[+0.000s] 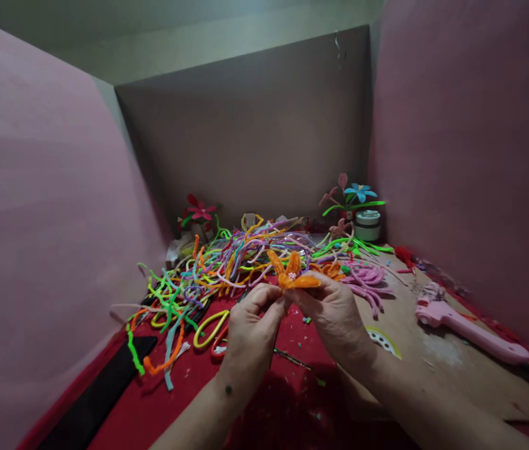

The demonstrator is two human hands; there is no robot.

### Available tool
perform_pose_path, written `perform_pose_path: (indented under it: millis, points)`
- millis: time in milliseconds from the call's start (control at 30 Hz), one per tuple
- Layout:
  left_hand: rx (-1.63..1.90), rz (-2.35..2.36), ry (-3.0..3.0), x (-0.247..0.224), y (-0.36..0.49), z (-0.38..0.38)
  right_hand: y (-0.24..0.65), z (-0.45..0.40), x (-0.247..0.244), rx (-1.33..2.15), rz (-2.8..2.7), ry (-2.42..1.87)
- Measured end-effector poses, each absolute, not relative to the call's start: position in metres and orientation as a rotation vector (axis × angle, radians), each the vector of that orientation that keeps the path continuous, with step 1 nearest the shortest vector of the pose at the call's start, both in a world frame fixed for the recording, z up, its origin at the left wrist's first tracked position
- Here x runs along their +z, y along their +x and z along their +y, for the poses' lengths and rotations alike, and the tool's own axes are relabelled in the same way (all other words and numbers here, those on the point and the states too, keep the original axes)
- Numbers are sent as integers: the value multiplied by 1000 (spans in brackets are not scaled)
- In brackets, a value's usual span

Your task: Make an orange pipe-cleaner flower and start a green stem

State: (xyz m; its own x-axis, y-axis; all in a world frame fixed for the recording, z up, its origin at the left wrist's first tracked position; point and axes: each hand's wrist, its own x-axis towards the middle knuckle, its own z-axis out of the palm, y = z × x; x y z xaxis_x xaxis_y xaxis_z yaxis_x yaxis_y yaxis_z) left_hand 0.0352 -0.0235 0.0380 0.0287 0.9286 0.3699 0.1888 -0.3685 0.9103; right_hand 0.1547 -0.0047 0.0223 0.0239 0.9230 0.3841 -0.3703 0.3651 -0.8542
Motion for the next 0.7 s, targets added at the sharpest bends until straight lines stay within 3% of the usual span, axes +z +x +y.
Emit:
perform_pose_path:
  millis: [700]
  points:
    - [1400, 1093, 1467, 33, 34, -21, 149, -8, 18, 1151, -1181, -605]
